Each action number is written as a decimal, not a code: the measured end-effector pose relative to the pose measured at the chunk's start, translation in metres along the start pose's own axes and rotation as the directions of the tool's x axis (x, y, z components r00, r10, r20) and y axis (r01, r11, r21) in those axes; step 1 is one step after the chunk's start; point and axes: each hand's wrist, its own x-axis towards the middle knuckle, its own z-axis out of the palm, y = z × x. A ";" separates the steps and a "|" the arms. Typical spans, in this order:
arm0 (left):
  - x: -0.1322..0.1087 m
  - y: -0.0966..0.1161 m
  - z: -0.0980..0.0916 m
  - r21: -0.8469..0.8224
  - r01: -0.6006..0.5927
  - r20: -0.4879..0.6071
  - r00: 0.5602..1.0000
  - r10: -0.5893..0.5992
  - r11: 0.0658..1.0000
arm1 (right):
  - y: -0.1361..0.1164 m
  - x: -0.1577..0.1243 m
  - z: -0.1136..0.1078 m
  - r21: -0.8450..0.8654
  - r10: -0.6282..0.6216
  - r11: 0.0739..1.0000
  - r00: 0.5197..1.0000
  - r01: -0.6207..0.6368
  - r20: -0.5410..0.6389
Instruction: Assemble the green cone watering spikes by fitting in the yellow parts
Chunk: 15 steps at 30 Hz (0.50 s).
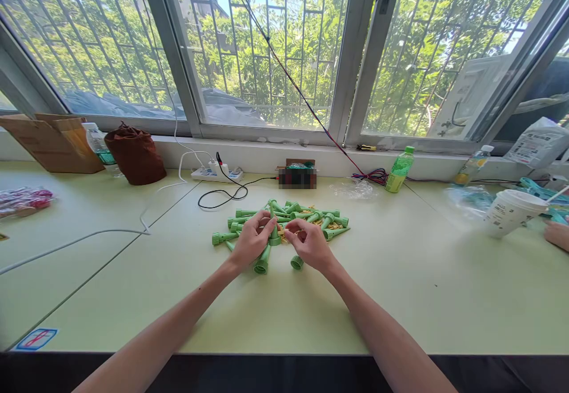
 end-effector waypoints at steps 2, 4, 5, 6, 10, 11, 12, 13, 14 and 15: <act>0.000 0.001 0.000 -0.003 -0.006 -0.002 1.000 0.006 1.000 | 0.000 0.000 0.000 -0.003 0.002 1.000 1.000 -0.002 0.007; 0.000 0.001 0.000 -0.002 -0.011 0.003 1.000 0.011 1.000 | 0.000 0.000 0.000 -0.014 0.003 1.000 1.000 -0.003 0.013; 0.000 0.002 0.000 -0.001 -0.013 0.008 1.000 0.013 1.000 | 0.000 0.000 0.000 -0.022 0.003 1.000 1.000 -0.002 0.016; 0.000 0.002 0.000 0.001 -0.013 0.012 1.000 0.013 1.000 | -0.001 0.000 0.000 -0.031 0.002 1.000 1.000 -0.002 0.017; 0.000 0.002 0.000 0.006 -0.008 0.013 1.000 0.008 1.000 | -0.001 0.001 0.001 -0.039 0.000 0.999 1.000 0.000 0.003; 0.000 0.002 0.000 0.004 -0.007 0.013 1.000 0.007 1.000 | 0.000 0.001 0.001 -0.027 -0.001 1.000 1.000 0.000 -0.002; 0.000 0.001 0.000 0.002 -0.006 0.011 1.000 0.006 1.000 | 0.000 0.001 0.001 -0.014 -0.001 1.000 1.000 0.001 -0.003; 0.000 0.001 0.000 0.001 -0.005 0.007 1.000 0.005 1.000 | 0.001 0.001 0.001 -0.004 -0.004 1.000 1.000 0.004 -0.003; 0.000 0.001 0.000 0.001 -0.004 0.003 1.000 0.004 1.000 | 0.002 0.000 0.001 0.002 -0.007 1.000 1.000 0.007 0.001; 0.000 0.001 0.000 0.001 -0.003 -0.001 1.000 0.003 1.000 | 0.002 0.000 0.001 0.001 -0.010 1.000 1.000 0.010 0.005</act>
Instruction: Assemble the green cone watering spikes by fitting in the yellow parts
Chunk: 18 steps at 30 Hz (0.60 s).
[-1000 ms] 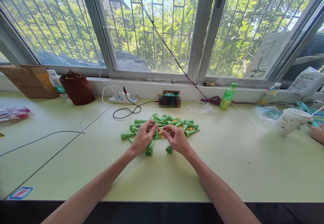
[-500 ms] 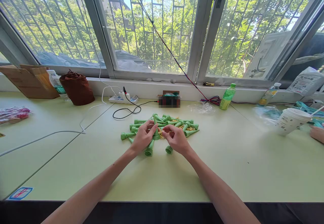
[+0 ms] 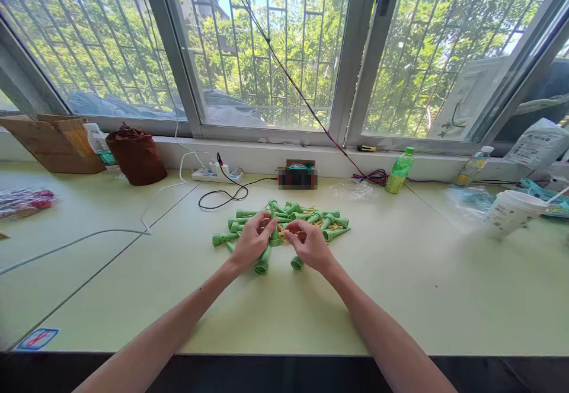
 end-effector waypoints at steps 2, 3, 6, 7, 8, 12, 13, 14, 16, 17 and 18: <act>0.000 0.000 0.000 -0.001 0.001 -0.006 1.000 -0.001 1.000 | 0.001 0.000 0.000 -0.009 -0.002 1.000 1.000 0.002 0.008; 0.000 -0.001 0.000 -0.005 0.002 -0.002 1.000 -0.002 1.000 | 0.001 0.000 0.000 -0.012 -0.001 1.000 1.000 0.001 0.010; -0.001 -0.001 0.000 -0.017 0.012 0.018 1.000 -0.012 1.000 | 0.001 0.000 0.001 -0.024 0.004 1.000 1.000 -0.004 0.006; -0.001 -0.001 0.000 -0.020 0.019 0.024 1.000 -0.018 1.000 | 0.001 0.000 0.001 -0.032 0.005 0.999 1.000 -0.004 0.005; -0.001 -0.001 0.000 -0.023 0.024 0.029 0.999 -0.023 0.999 | 0.001 0.000 0.001 -0.040 0.005 0.999 1.000 -0.005 0.004; -0.001 -0.002 0.000 -0.026 0.022 0.029 0.999 -0.021 0.999 | 0.000 0.001 0.000 -0.026 0.013 1.000 1.000 -0.012 0.001; -0.001 -0.002 0.000 -0.022 0.017 0.025 1.000 -0.016 1.000 | 0.001 0.001 0.000 -0.014 0.014 1.000 1.000 -0.014 0.002; -0.001 -0.002 0.000 -0.018 0.013 0.021 1.000 -0.012 1.000 | 0.001 0.001 0.001 -0.004 0.014 1.000 1.000 -0.014 0.005; -0.001 -0.002 0.000 -0.012 0.004 0.014 1.000 -0.004 1.000 | 0.001 0.000 0.001 0.008 0.012 1.000 1.000 -0.012 0.012; 0.000 -0.002 0.000 -0.011 0.002 0.012 1.000 -0.002 1.000 | 0.001 0.000 0.001 0.012 0.010 1.000 1.000 -0.011 0.015; 0.000 -0.002 0.000 -0.011 0.001 0.011 1.000 -0.001 1.000 | 0.000 0.000 0.001 0.014 0.009 1.000 1.000 -0.009 0.017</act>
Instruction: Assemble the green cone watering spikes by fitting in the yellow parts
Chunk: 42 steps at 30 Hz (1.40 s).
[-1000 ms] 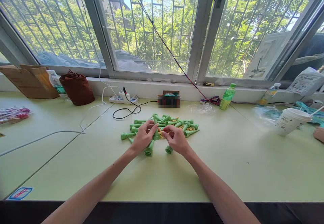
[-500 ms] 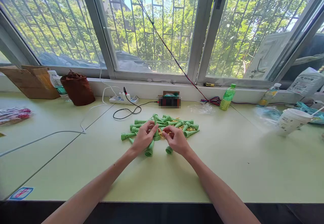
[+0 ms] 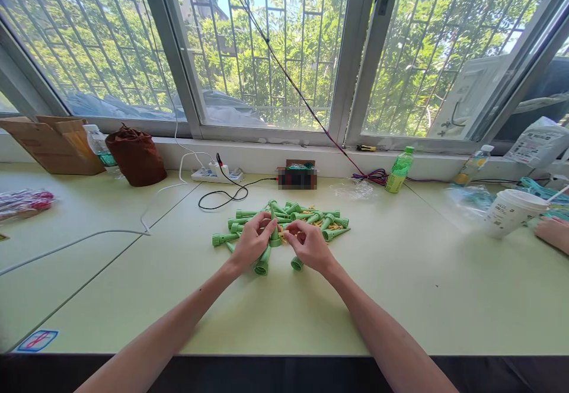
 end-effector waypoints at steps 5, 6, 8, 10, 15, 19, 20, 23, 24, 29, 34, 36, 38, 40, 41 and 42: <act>0.000 0.002 0.000 0.001 0.004 0.007 1.000 -0.004 1.000 | -0.001 0.000 0.000 -0.024 0.002 1.000 1.000 -0.002 0.004; -0.001 0.002 0.000 -0.001 0.003 0.011 1.000 -0.003 1.000 | -0.001 0.000 0.000 -0.037 0.006 0.999 1.000 -0.006 0.003; -0.001 0.003 0.000 -0.003 0.002 0.017 1.000 -0.002 1.000 | -0.001 0.001 -0.001 -0.056 0.011 0.998 1.000 -0.011 0.000; -0.001 0.003 -0.001 -0.001 0.002 0.014 1.000 -0.002 1.000 | 0.000 0.001 -0.001 -0.046 0.012 0.999 1.000 -0.012 -0.002; -0.001 0.003 -0.001 -0.008 0.021 0.020 1.000 -0.021 1.000 | 0.000 0.001 -0.001 0.007 0.011 1.000 1.000 -0.012 0.025; -0.001 0.003 -0.001 -0.009 0.003 0.036 0.999 -0.002 1.000 | -0.001 0.000 -0.001 -0.034 -0.003 0.999 1.000 0.004 0.028; -0.002 0.003 -0.001 -0.002 -0.004 0.040 0.999 0.004 1.000 | -0.001 0.000 -0.002 -0.055 -0.009 0.998 1.000 0.010 0.027; -0.002 0.004 -0.001 0.017 -0.021 0.047 0.999 0.020 1.000 | -0.001 0.000 -0.001 -0.100 -0.014 0.995 0.999 0.016 0.030; -0.002 0.004 -0.001 0.017 -0.024 0.044 0.999 0.023 1.000 | 0.000 0.000 -0.001 -0.104 -0.010 0.994 0.999 0.014 0.032; 0.000 0.006 -0.001 -0.009 -0.016 0.006 1.000 0.016 1.000 | 0.000 0.000 -0.001 -0.031 0.006 1.000 1.000 -0.005 0.023; 0.001 0.004 0.000 -0.034 0.012 -0.002 1.000 -0.012 0.999 | 0.000 0.000 -0.001 0.014 0.010 1.000 0.999 -0.011 0.039; 0.000 0.003 -0.001 -0.038 0.009 0.008 1.000 -0.009 0.999 | -0.001 0.000 -0.001 -0.006 0.003 1.000 0.999 -0.003 0.040; 0.000 0.001 -0.001 -0.031 0.002 0.023 1.000 -0.001 1.000 | -0.001 0.000 -0.001 -0.038 -0.007 0.999 0.999 0.008 0.045; -0.001 0.000 -0.001 -0.020 -0.009 0.038 0.999 0.009 1.000 | -0.002 0.000 -0.002 -0.076 -0.017 0.997 0.999 0.021 0.050; -0.001 0.000 -0.001 -0.016 -0.014 0.042 0.999 0.014 1.000 | -0.002 0.000 -0.002 -0.094 -0.023 0.995 0.998 0.028 0.052; -0.001 0.000 -0.002 -0.013 -0.016 0.044 0.999 0.017 1.000 | -0.002 0.000 -0.002 -0.108 -0.029 0.994 0.998 0.035 0.053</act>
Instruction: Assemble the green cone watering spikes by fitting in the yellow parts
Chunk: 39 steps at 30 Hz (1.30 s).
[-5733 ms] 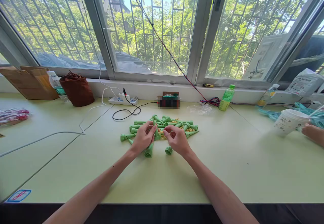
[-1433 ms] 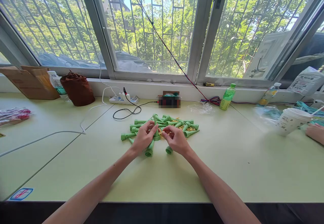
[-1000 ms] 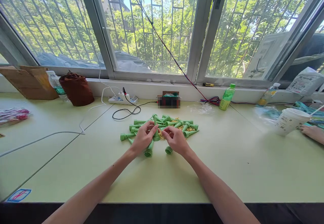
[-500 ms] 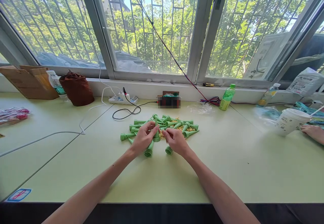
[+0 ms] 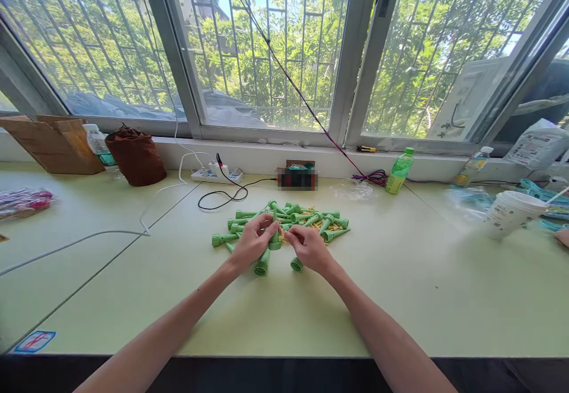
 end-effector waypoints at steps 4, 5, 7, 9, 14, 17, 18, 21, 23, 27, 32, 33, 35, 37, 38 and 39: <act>0.001 0.000 0.000 -0.016 0.021 -0.008 1.000 -0.021 1.000 | 0.001 0.000 0.000 0.021 0.010 1.000 1.000 -0.010 -0.003; 0.001 0.000 0.000 -0.025 0.030 -0.012 0.999 -0.030 0.999 | 0.001 0.000 0.001 0.048 0.018 0.999 1.000 -0.017 -0.001; 0.002 0.001 0.000 -0.040 0.046 -0.018 0.999 -0.047 0.998 | 0.001 0.000 0.001 0.105 0.024 0.994 1.000 -0.025 0.007; 0.002 0.001 0.000 -0.044 0.054 -0.021 0.998 -0.055 0.998 | 0.001 -0.001 0.002 0.131 0.021 0.991 1.000 -0.023 0.017; 0.001 0.000 0.000 -0.029 0.039 -0.005 0.999 -0.040 0.999 | 0.001 -0.001 0.002 0.090 0.014 0.996 1.000 -0.016 0.023; 0.001 -0.001 0.001 -0.024 0.017 -0.006 1.000 -0.017 1.000 | 0.001 -0.001 0.001 0.037 0.002 0.999 1.000 -0.002 0.022; 0.001 -0.001 0.001 -0.026 0.010 -0.006 1.000 -0.010 1.000 | 0.001 -0.001 0.001 0.020 -0.003 1.000 1.000 0.002 0.021; 0.002 -0.001 0.000 -0.033 0.006 0.003 1.000 -0.006 0.999 | 0.001 -0.001 0.001 -0.007 -0.009 1.000 1.000 0.009 0.022; 0.002 0.000 0.000 -0.037 0.016 0.003 1.000 -0.016 0.999 | 0.000 -0.001 0.001 -0.009 -0.002 1.000 1.000 0.002 0.022; 0.002 0.002 0.000 -0.062 0.055 -0.027 0.998 -0.056 0.997 | 0.001 -0.001 0.002 0.051 0.021 0.998 1.000 -0.022 0.018; 0.001 0.002 0.001 -0.069 0.081 -0.020 0.996 -0.082 0.994 | 0.002 -0.001 0.003 0.078 0.010 0.997 1.000 -0.011 0.014; 0.001 0.001 0.001 -0.061 0.074 -0.020 0.997 -0.075 0.995 | 0.002 -0.001 0.003 0.072 0.010 0.997 1.000 -0.011 0.014; 0.001 0.000 0.001 -0.049 0.058 -0.019 0.998 -0.059 0.997 | 0.001 -0.001 0.002 0.064 0.012 0.998 1.000 -0.013 0.015; 0.001 0.000 0.000 -0.045 0.047 -0.014 0.999 -0.048 0.998 | 0.000 -0.001 0.002 0.053 0.010 0.999 1.000 -0.011 0.016; 0.002 0.000 0.000 -0.047 0.044 -0.010 0.999 -0.044 0.998 | -0.001 -0.001 0.001 0.045 0.008 0.999 1.000 -0.008 0.016; 0.002 0.000 0.000 -0.048 0.041 -0.005 0.999 -0.041 0.998 | -0.001 -0.001 0.001 0.035 0.004 0.999 1.000 -0.005 0.017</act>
